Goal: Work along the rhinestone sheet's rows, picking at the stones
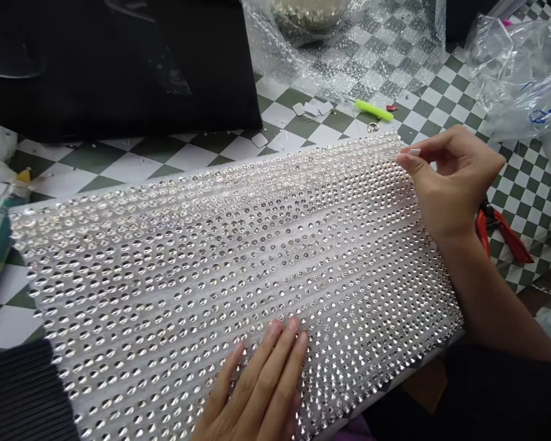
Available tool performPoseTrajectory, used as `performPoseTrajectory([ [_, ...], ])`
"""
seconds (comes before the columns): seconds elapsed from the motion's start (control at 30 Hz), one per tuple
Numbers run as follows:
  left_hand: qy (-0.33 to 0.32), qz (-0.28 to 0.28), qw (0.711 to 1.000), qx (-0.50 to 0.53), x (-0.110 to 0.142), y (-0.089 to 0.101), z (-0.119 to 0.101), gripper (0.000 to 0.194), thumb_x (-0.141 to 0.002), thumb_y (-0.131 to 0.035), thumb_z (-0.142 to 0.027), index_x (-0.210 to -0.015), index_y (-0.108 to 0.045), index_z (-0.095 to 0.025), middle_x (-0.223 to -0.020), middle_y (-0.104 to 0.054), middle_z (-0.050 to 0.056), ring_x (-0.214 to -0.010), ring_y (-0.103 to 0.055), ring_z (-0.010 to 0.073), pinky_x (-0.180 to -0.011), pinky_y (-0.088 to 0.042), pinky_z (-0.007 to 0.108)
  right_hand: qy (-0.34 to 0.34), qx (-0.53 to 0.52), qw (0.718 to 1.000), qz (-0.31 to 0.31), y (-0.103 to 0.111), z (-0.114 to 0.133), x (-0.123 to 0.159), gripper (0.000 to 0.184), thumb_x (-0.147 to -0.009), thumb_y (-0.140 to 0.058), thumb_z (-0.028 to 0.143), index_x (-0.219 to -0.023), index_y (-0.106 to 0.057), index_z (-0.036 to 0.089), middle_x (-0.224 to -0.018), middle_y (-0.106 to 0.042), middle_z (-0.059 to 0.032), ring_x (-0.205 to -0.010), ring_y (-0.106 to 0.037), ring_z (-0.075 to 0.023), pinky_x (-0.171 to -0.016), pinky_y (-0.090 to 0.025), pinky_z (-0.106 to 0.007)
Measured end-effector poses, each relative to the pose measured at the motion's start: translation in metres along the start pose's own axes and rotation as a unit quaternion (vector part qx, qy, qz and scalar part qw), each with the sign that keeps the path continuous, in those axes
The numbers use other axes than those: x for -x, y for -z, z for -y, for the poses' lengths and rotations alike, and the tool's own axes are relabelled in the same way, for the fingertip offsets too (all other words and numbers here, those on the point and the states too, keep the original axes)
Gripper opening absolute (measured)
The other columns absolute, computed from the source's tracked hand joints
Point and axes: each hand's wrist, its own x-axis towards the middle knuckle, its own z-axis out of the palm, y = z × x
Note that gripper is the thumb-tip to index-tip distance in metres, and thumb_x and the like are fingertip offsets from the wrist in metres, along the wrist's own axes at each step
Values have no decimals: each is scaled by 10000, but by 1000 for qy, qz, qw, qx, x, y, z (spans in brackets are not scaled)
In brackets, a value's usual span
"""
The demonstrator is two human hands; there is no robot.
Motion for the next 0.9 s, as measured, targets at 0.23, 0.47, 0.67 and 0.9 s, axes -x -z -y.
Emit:
performPoseTrajectory([
  [0.23, -12, 27, 999, -31, 1, 13, 3, 569, -1088, -468, -225, -1648, -369, -251, -1590, -550, 15, -1572, -344, 134, -1342, -133, 330, -16, -35, 998, 55, -2, -20, -5, 152, -804, -821, 256, -793, -672, 224, -820, -696, -9, -727, -644, -165, -660, -563, -355],
  [0.47, -148, 60, 979, -123, -82, 22, 25, 495, -1059, -403, -119, -1550, -459, -99, -1616, -509, 108, -1566, -368, 213, -1324, -203, 383, -10, -41, 997, 57, -9, -29, -2, 168, -802, -813, 206, -748, -654, 217, -810, -659, -16, -695, -572, -153, -663, -542, -355],
  [0.67, -182, 132, 970, -96, -176, -21, 8, 562, -1087, -390, -243, -1588, -372, 12, -1681, -370, 199, -1588, -306, 312, -1304, -264, 470, -11, -9, 997, 75, -10, -28, -5, 191, -792, -788, 108, -737, -629, 197, -812, -637, -16, -711, -562, -141, -701, -544, -349],
  [0.9, -122, 170, 973, -98, -214, -40, -11, 636, -1065, -410, -275, -1621, -315, 18, -1726, -259, 202, -1623, -207, 301, -1339, -144, 453, -29, 14, 996, 78, -10, -20, -6, 220, -779, -777, 50, -717, -613, 183, -790, -633, -4, -688, -550, -117, -697, -545, -331],
])
